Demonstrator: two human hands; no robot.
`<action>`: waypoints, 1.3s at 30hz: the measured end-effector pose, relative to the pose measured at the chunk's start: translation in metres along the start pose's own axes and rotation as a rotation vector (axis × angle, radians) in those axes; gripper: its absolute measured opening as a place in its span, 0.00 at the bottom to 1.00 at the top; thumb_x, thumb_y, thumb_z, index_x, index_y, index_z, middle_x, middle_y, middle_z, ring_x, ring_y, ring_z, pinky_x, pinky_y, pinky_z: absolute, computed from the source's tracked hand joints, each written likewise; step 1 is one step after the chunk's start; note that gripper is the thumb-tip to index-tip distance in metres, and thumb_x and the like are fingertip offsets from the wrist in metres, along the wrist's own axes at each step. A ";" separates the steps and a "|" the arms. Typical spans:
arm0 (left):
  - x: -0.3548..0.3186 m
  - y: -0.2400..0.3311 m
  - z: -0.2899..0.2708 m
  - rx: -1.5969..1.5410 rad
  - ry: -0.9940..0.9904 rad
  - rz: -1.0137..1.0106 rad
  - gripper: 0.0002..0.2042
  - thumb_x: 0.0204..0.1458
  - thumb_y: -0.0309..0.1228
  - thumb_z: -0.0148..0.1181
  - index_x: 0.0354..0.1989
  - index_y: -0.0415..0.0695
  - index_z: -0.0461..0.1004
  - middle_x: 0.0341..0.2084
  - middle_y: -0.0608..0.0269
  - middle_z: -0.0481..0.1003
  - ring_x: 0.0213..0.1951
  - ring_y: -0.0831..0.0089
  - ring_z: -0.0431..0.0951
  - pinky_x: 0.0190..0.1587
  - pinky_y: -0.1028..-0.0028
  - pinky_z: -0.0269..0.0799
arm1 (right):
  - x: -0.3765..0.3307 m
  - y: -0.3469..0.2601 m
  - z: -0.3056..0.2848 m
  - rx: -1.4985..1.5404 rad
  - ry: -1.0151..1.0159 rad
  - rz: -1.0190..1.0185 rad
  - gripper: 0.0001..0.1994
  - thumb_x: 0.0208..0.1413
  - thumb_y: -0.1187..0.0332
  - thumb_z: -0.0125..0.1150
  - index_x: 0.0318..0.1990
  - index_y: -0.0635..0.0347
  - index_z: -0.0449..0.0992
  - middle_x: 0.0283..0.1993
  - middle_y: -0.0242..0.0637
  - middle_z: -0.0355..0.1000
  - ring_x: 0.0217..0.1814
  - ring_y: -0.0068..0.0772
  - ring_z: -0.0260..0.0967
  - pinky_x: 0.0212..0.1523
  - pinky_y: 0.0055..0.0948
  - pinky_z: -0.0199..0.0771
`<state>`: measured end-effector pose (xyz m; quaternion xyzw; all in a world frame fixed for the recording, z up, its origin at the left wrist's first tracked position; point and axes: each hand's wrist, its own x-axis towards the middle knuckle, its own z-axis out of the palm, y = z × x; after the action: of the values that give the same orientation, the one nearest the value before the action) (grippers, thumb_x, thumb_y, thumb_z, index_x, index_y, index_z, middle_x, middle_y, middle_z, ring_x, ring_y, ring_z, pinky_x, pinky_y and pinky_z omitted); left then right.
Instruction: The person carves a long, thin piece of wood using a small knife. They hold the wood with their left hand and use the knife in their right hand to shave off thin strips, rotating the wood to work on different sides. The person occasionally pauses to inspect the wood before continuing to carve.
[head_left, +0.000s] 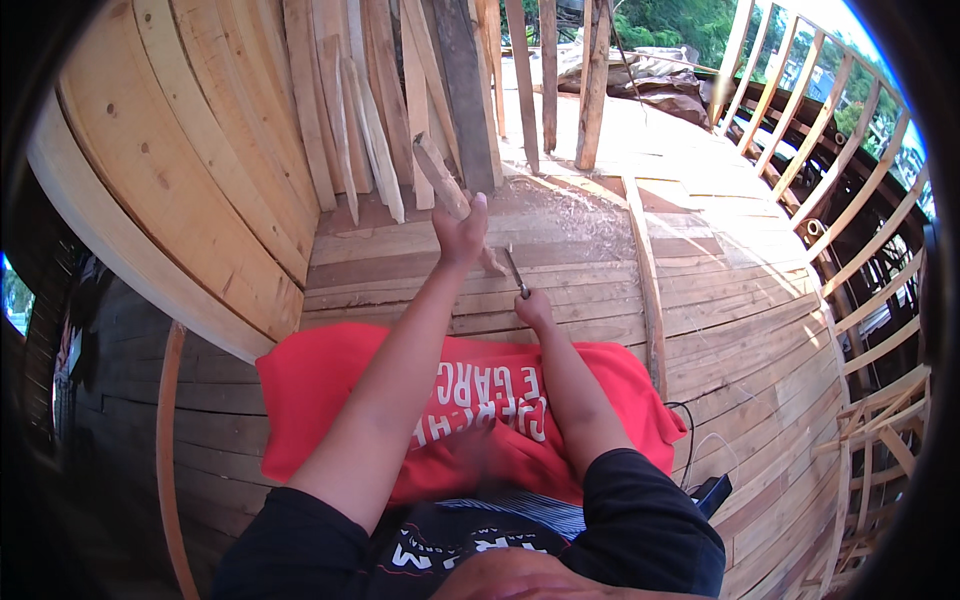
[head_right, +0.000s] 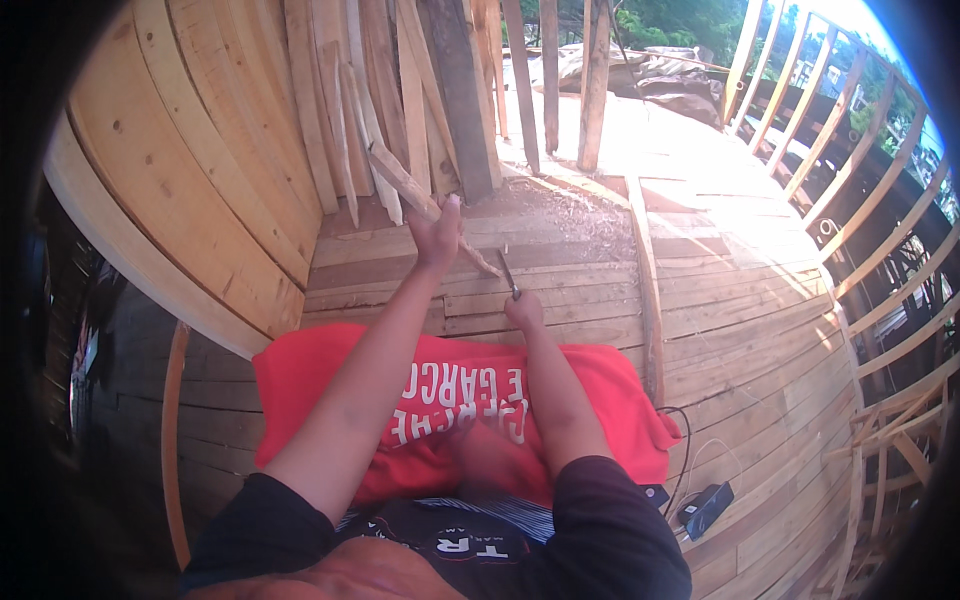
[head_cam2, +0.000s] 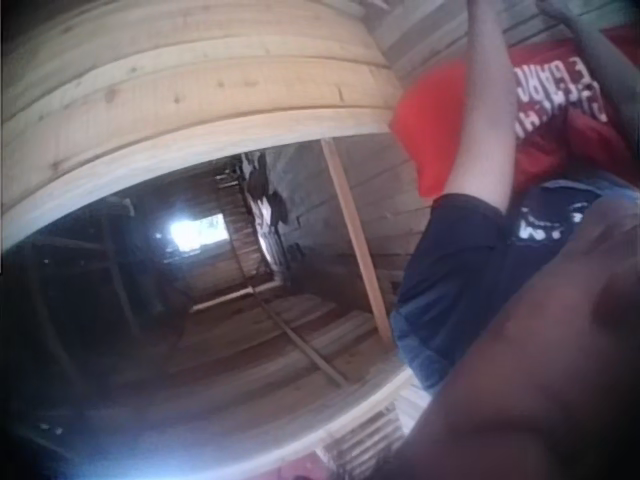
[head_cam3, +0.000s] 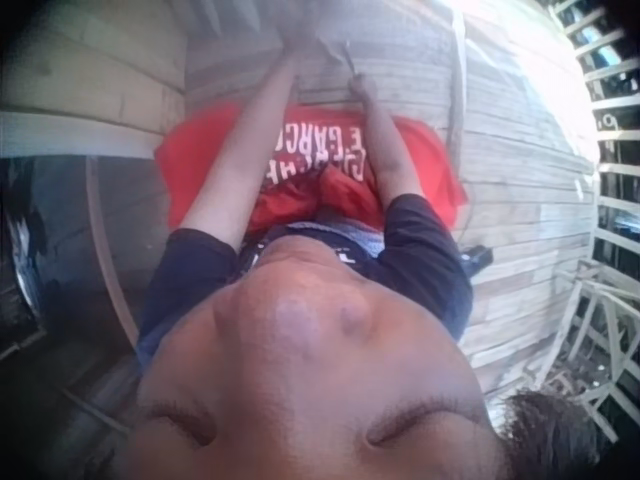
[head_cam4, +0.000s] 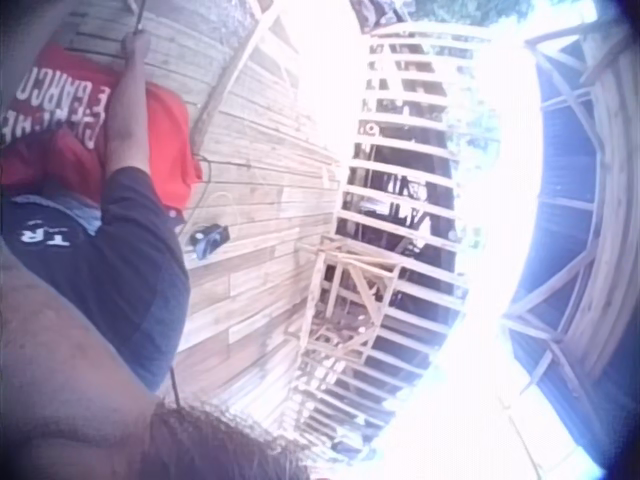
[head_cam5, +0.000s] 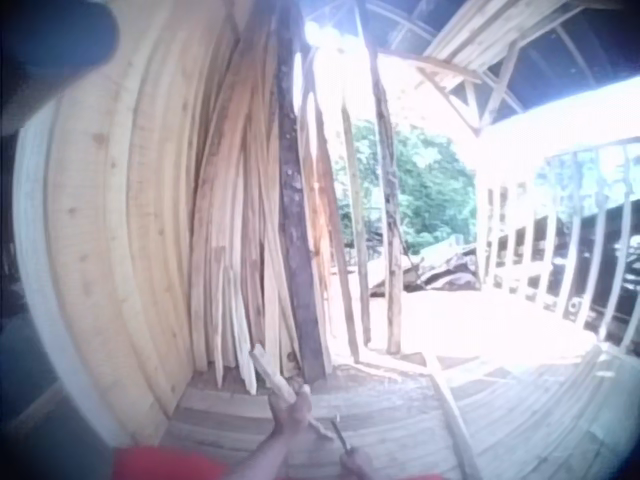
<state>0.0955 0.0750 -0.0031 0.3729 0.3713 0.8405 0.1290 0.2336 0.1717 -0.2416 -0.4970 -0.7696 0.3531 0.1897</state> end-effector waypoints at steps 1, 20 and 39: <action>0.004 -0.001 0.005 -0.011 -0.010 -0.036 0.15 0.56 0.24 0.58 0.19 0.46 0.61 0.12 0.72 0.64 0.13 0.83 0.64 0.15 0.78 0.57 | 0.004 0.005 -0.003 -0.008 0.049 -0.015 0.15 0.51 0.61 0.57 0.35 0.67 0.79 0.33 0.58 0.76 0.39 0.57 0.76 0.42 0.48 0.74; 0.023 0.026 -0.136 -0.026 0.311 -0.153 0.18 0.62 0.37 0.53 0.21 0.49 0.57 0.11 0.71 0.56 0.15 0.78 0.56 0.24 0.73 0.60 | 0.021 -0.058 -0.013 0.110 -0.153 -0.017 0.16 0.52 0.59 0.57 0.32 0.67 0.76 0.30 0.55 0.75 0.38 0.57 0.76 0.42 0.48 0.73; 0.025 0.007 -0.123 -0.051 -0.342 0.089 0.11 0.52 0.35 0.57 0.24 0.45 0.64 0.20 0.67 0.62 0.26 0.72 0.63 0.37 0.70 0.62 | 0.037 -0.089 -0.021 0.358 -0.314 0.104 0.14 0.59 0.63 0.59 0.41 0.68 0.72 0.36 0.52 0.75 0.43 0.50 0.75 0.47 0.43 0.72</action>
<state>-0.0102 0.0181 -0.0397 0.5231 0.3057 0.7788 0.1624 0.1750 0.1894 -0.1647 -0.4334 -0.6881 0.5661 0.1346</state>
